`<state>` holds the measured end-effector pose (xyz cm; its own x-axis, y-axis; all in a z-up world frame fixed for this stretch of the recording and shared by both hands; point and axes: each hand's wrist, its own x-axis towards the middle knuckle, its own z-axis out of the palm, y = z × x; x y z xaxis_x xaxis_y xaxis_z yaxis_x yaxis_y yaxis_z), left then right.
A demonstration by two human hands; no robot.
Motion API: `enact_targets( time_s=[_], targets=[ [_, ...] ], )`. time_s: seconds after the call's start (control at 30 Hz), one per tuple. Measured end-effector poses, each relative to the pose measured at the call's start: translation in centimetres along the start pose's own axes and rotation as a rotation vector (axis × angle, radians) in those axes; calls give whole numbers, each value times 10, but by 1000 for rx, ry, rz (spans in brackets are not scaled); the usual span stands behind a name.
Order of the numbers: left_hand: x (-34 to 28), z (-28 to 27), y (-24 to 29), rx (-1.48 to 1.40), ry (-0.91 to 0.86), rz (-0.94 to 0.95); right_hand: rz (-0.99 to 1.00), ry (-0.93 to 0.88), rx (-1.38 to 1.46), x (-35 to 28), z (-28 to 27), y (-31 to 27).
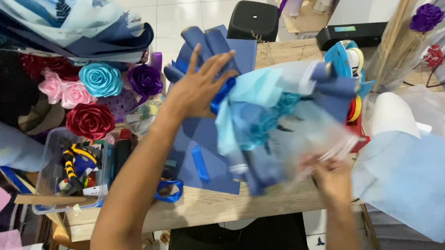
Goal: The person ties a blue ribbon into a bow around a bouquet wrapped in blue paper. They use scissors to trim the ribbon ends and a hot glue gun to secure the bow. Finally, they attach a small tag to the bouquet.
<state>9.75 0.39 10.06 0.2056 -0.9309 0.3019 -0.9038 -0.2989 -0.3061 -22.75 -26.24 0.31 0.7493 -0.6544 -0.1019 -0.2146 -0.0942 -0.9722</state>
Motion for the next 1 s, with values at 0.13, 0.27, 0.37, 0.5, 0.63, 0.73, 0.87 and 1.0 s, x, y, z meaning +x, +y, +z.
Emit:
enact_targets(
  time_s=[0.13,0.27,0.37,0.5,0.63,0.73,0.87,1.0],
  targets=[
    [-1,-5,-11,83,-158,-150,26,-139,177,-10,50,22],
    [-29,15,-19,-17,-137,-360,174,-225,114,-30,89,-3],
    [-66,7,15,-63,23,-522,219,-324,155,-39,79,7],
    [-103,-54,121,-593,231,-815,323,-305,57,-36,25,20],
    [-112,-7,170,-702,326,-947,72,-6,-216,25,-21,64],
    [-106,15,178,-637,355,-1089,-246,191,-522,62,-32,64],
    [-101,16,141,-458,414,-1136,-274,141,-627,112,-17,51],
    [-116,26,119,-356,415,-1174,-142,17,-709,142,9,38]
  ],
)
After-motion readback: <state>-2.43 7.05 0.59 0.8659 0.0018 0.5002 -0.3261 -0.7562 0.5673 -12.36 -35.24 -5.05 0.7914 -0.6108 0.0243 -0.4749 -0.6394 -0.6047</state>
